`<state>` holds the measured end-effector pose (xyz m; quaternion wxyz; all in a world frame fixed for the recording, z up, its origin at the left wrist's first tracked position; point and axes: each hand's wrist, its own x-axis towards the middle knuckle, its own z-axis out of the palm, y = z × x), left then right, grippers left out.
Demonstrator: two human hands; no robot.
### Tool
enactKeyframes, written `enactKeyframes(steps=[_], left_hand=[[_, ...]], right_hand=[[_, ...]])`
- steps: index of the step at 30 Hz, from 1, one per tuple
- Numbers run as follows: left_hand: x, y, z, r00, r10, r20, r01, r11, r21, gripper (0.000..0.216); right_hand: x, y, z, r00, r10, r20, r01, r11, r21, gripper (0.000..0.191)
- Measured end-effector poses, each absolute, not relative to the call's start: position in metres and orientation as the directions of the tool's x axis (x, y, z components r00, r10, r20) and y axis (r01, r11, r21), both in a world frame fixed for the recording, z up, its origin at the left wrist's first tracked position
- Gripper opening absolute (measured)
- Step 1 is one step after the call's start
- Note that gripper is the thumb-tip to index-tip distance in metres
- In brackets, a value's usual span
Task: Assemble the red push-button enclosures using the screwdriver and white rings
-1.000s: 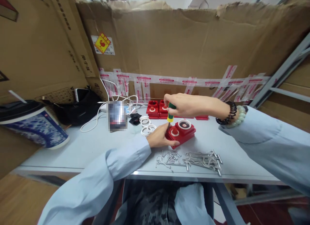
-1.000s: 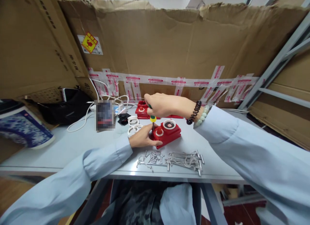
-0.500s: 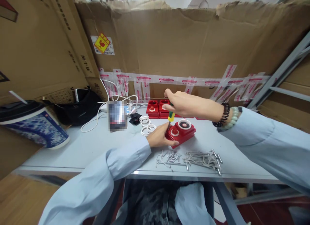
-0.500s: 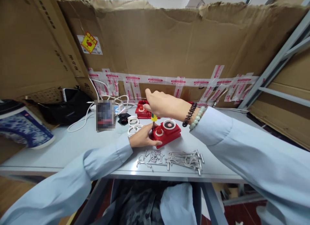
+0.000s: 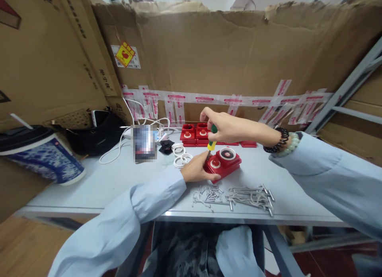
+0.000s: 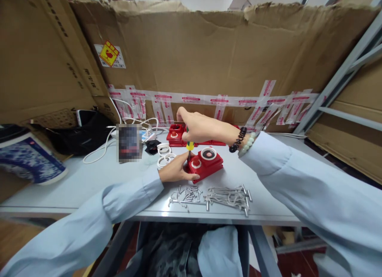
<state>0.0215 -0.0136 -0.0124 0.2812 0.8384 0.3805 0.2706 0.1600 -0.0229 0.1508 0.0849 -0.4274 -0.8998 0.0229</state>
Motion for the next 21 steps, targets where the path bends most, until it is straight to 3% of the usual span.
enactKeyframes(steps=[2, 7, 14, 19, 21], left_hand=[[0.0214, -0.0137, -0.0118, 0.566, 0.79, 0.236, 0.485, -0.55, 0.679, 0.056], [0.022, -0.0147, -0.0096, 0.556, 0.799, 0.229, 0.495, -0.539, 0.681, 0.055], [0.0218, -0.0143, -0.0115, 0.561, 0.794, 0.232, 0.485, -0.543, 0.685, 0.057], [0.0222, -0.0134, -0.0118, 0.564, 0.792, 0.233, 0.483, -0.545, 0.686, 0.057], [0.0221, -0.0135, -0.0117, 0.567, 0.789, 0.237, 0.476, -0.548, 0.688, 0.057]], right_hand=[[0.161, -0.0225, 0.15, -0.625, 0.771, 0.122, 0.757, 0.637, -0.145, 0.038], [0.1596, -0.0213, 0.1427, -0.538, 0.815, 0.214, 0.829, 0.558, -0.042, 0.028], [0.1618, -0.0228, 0.1467, -0.634, 0.757, 0.159, 0.74, 0.653, -0.159, 0.046], [0.1606, -0.0255, 0.1462, -0.565, 0.797, 0.213, 0.801, 0.592, -0.092, 0.027], [0.1607, -0.0252, 0.1456, -0.551, 0.808, 0.21, 0.805, 0.581, -0.123, 0.025]])
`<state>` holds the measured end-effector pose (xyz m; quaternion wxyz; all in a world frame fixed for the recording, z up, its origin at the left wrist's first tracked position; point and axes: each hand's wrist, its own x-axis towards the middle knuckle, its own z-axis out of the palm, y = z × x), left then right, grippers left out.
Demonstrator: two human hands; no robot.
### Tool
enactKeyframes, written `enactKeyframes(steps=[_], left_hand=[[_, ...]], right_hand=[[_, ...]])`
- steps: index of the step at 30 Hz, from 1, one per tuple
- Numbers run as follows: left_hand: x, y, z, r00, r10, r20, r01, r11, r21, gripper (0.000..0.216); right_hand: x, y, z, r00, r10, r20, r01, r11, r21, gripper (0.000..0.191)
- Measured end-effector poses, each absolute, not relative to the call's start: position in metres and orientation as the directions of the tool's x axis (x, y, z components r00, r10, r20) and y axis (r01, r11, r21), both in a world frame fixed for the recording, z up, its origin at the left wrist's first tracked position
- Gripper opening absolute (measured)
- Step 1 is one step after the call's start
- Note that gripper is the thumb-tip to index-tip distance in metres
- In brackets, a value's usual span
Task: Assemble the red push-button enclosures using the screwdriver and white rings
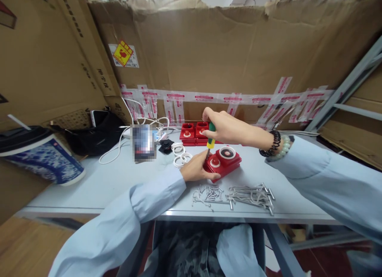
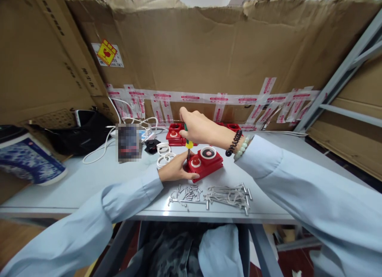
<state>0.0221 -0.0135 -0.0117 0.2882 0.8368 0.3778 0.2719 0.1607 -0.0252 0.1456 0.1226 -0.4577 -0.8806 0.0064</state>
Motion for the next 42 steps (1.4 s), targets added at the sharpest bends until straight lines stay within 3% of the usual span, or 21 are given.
enactKeyframes(steps=[4, 8, 13, 17, 20, 24, 29, 33, 37, 42], left_hand=[[0.022, -0.014, -0.011, 0.565, 0.792, 0.231, 0.481, -0.544, 0.687, 0.057], [0.022, -0.015, -0.01, 0.563, 0.795, 0.224, 0.49, -0.54, 0.684, 0.056], [0.022, -0.015, -0.011, 0.56, 0.797, 0.225, 0.485, -0.536, 0.691, 0.058], [0.022, -0.016, -0.011, 0.552, 0.806, 0.215, 0.495, -0.524, 0.694, 0.058], [0.023, -0.016, -0.01, 0.557, 0.8, 0.224, 0.479, -0.529, 0.7, 0.057], [0.023, -0.016, -0.01, 0.566, 0.79, 0.236, 0.47, -0.544, 0.695, 0.057], [0.023, -0.016, -0.01, 0.56, 0.794, 0.235, 0.474, -0.54, 0.695, 0.056], [0.022, -0.016, -0.011, 0.56, 0.796, 0.23, 0.474, -0.536, 0.699, 0.056], [0.022, -0.016, -0.011, 0.559, 0.796, 0.233, 0.468, -0.534, 0.704, 0.056], [0.023, -0.016, -0.01, 0.549, 0.805, 0.224, 0.475, -0.521, 0.71, 0.055]], right_hand=[[0.162, -0.023, 0.145, -0.606, 0.779, 0.16, 0.758, 0.626, -0.183, 0.042], [0.162, -0.02, 0.142, -0.565, 0.786, 0.25, 0.798, 0.598, -0.077, 0.028], [0.165, -0.022, 0.145, -0.628, 0.761, 0.162, 0.739, 0.648, -0.182, 0.045], [0.165, -0.021, 0.146, -0.623, 0.758, 0.195, 0.756, 0.647, -0.101, 0.023], [0.164, -0.02, 0.144, -0.584, 0.774, 0.246, 0.776, 0.621, -0.113, 0.011], [0.165, -0.02, 0.142, -0.615, 0.758, 0.218, 0.748, 0.648, -0.142, 0.033], [0.165, -0.02, 0.139, -0.56, 0.777, 0.286, 0.79, 0.605, -0.096, 0.018], [0.163, -0.022, 0.141, -0.597, 0.776, 0.204, 0.757, 0.629, -0.177, 0.031], [0.162, -0.021, 0.139, -0.557, 0.772, 0.306, 0.776, 0.615, -0.139, 0.016], [0.164, -0.016, 0.132, -0.566, 0.77, 0.294, 0.738, 0.632, -0.235, 0.033]])
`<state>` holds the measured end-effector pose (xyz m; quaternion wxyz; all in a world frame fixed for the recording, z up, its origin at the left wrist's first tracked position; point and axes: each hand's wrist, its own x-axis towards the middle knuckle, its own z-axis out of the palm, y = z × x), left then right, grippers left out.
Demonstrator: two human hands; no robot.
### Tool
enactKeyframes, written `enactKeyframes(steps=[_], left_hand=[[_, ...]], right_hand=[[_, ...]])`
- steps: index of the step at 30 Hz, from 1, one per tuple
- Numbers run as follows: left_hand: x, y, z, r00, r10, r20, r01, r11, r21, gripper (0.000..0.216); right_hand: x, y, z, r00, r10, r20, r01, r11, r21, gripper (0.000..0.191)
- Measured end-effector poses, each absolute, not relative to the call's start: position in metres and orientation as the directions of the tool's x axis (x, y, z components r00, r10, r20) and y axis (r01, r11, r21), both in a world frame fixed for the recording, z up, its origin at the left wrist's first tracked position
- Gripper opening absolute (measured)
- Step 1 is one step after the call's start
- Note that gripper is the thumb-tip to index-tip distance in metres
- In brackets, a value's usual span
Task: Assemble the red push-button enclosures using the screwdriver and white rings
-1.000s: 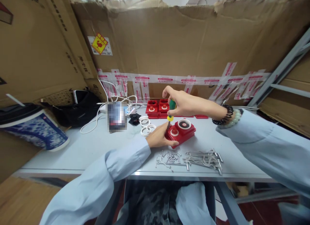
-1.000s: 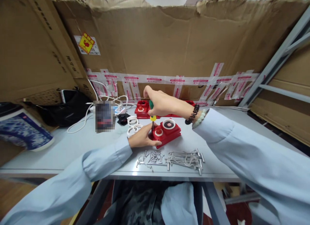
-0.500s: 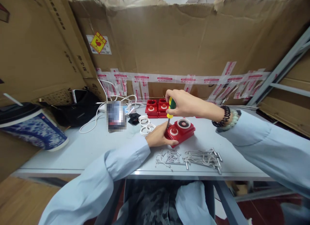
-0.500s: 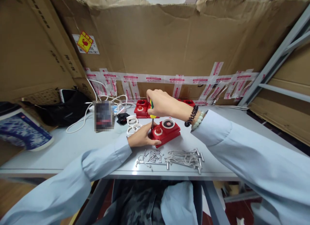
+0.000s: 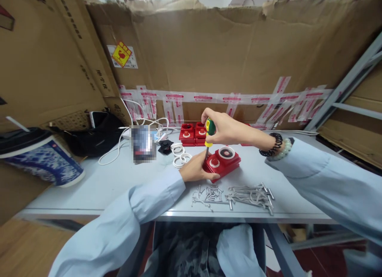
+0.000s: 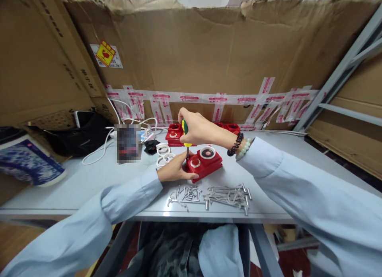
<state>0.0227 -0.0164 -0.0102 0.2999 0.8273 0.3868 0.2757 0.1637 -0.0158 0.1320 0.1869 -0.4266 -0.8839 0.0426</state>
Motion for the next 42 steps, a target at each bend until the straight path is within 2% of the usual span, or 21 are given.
enactKeyframes(steps=[4, 8, 13, 18, 24, 31, 33, 35, 38, 42], left_hand=[[0.022, -0.015, -0.011, 0.554, 0.799, 0.234, 0.474, -0.534, 0.7, 0.057], [0.022, -0.014, -0.012, 0.563, 0.793, 0.232, 0.476, -0.54, 0.694, 0.057], [0.021, -0.015, -0.012, 0.569, 0.788, 0.236, 0.467, -0.546, 0.696, 0.058], [0.021, -0.015, -0.013, 0.554, 0.801, 0.228, 0.482, -0.531, 0.697, 0.057], [0.021, -0.015, -0.013, 0.561, 0.795, 0.233, 0.469, -0.536, 0.702, 0.061], [0.013, -0.013, -0.01, 0.582, 0.762, 0.284, 0.472, -0.601, 0.645, 0.072], [0.007, -0.01, -0.007, 0.566, 0.748, 0.346, 0.436, -0.628, 0.644, 0.06], [0.0, -0.005, -0.004, 0.572, 0.711, 0.408, 0.402, -0.677, 0.616, 0.04], [-0.007, 0.002, -0.002, 0.598, 0.65, 0.469, 0.377, -0.744, 0.551, 0.024], [-0.008, 0.008, -0.006, 0.628, 0.606, 0.489, 0.352, -0.781, 0.515, 0.015]], right_hand=[[0.164, -0.016, 0.129, -0.511, 0.773, 0.375, 0.771, 0.605, -0.196, 0.026], [0.163, -0.017, 0.13, -0.548, 0.769, 0.33, 0.719, 0.635, -0.284, 0.044], [0.163, -0.019, 0.135, -0.546, 0.773, 0.324, 0.77, 0.615, -0.171, 0.028], [0.165, -0.02, 0.134, -0.569, 0.763, 0.307, 0.7, 0.645, -0.306, 0.043], [0.174, -0.022, 0.127, -0.522, 0.72, 0.457, 0.62, 0.688, -0.377, 0.034], [0.2, -0.026, 0.127, -0.298, 0.715, 0.633, 0.469, 0.687, -0.555, 0.037], [0.214, -0.023, 0.122, -0.175, 0.724, 0.667, 0.413, 0.669, -0.618, 0.038], [0.229, -0.017, 0.112, -0.01, 0.728, 0.685, 0.355, 0.643, -0.679, 0.036], [0.252, -0.002, 0.091, 0.179, 0.765, 0.618, 0.23, 0.579, -0.783, 0.034], [0.271, 0.014, 0.067, 0.289, 0.823, 0.49, 0.077, 0.49, -0.868, 0.035]])
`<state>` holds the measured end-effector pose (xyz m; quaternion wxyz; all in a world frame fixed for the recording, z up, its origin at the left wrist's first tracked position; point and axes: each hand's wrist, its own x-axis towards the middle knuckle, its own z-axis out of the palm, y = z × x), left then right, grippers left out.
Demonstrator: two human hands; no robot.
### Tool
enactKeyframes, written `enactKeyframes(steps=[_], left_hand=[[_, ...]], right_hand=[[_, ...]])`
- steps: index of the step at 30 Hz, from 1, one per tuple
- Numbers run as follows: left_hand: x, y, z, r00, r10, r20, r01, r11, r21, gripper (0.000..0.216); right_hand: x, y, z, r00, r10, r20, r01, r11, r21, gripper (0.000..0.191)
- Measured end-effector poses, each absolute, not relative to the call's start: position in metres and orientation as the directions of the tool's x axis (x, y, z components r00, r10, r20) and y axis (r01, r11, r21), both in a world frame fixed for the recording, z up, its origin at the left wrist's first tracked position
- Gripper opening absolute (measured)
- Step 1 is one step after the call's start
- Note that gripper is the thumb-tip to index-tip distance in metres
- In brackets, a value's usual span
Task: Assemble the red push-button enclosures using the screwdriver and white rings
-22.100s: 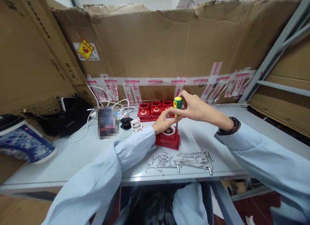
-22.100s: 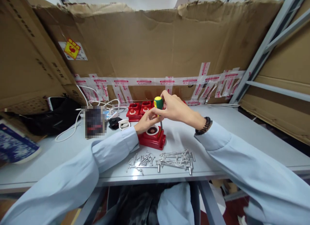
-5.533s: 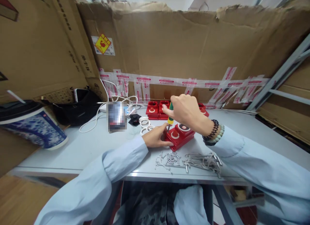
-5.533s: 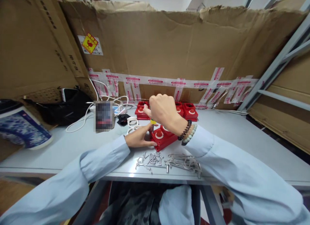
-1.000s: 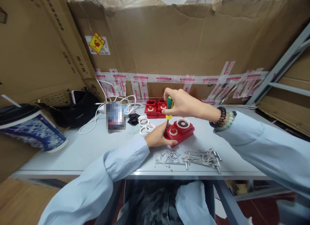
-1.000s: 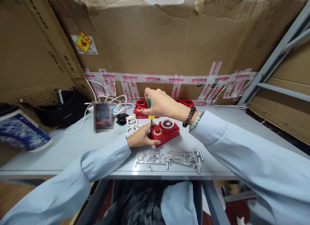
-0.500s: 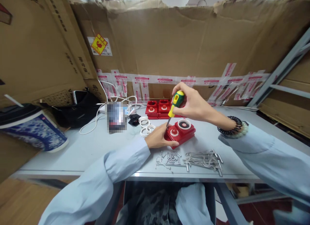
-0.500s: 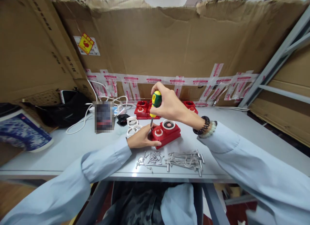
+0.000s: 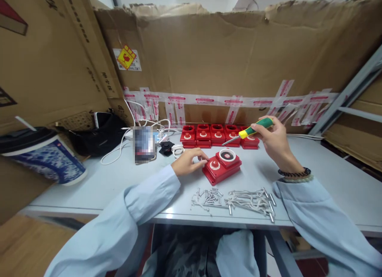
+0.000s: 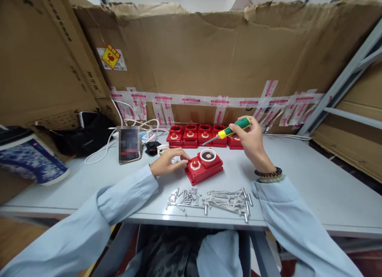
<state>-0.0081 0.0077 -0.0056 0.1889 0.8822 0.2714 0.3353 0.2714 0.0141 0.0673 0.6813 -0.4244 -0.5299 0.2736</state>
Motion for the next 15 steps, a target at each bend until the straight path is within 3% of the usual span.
enactKeyframes(steps=[11, 15], left_hand=[[-0.004, 0.001, 0.002, 0.496, 0.659, 0.565, 0.496, -0.749, 0.439, 0.019], [-0.005, -0.017, 0.013, 0.679, 0.569, 0.463, 0.37, -0.811, 0.454, 0.023]], right_hand=[[0.27, 0.011, 0.063, 0.321, 0.827, 0.461, 0.038, 0.475, -0.879, 0.033], [0.275, 0.014, 0.063, 0.389, 0.8, 0.458, -0.013, 0.502, -0.865, 0.027]])
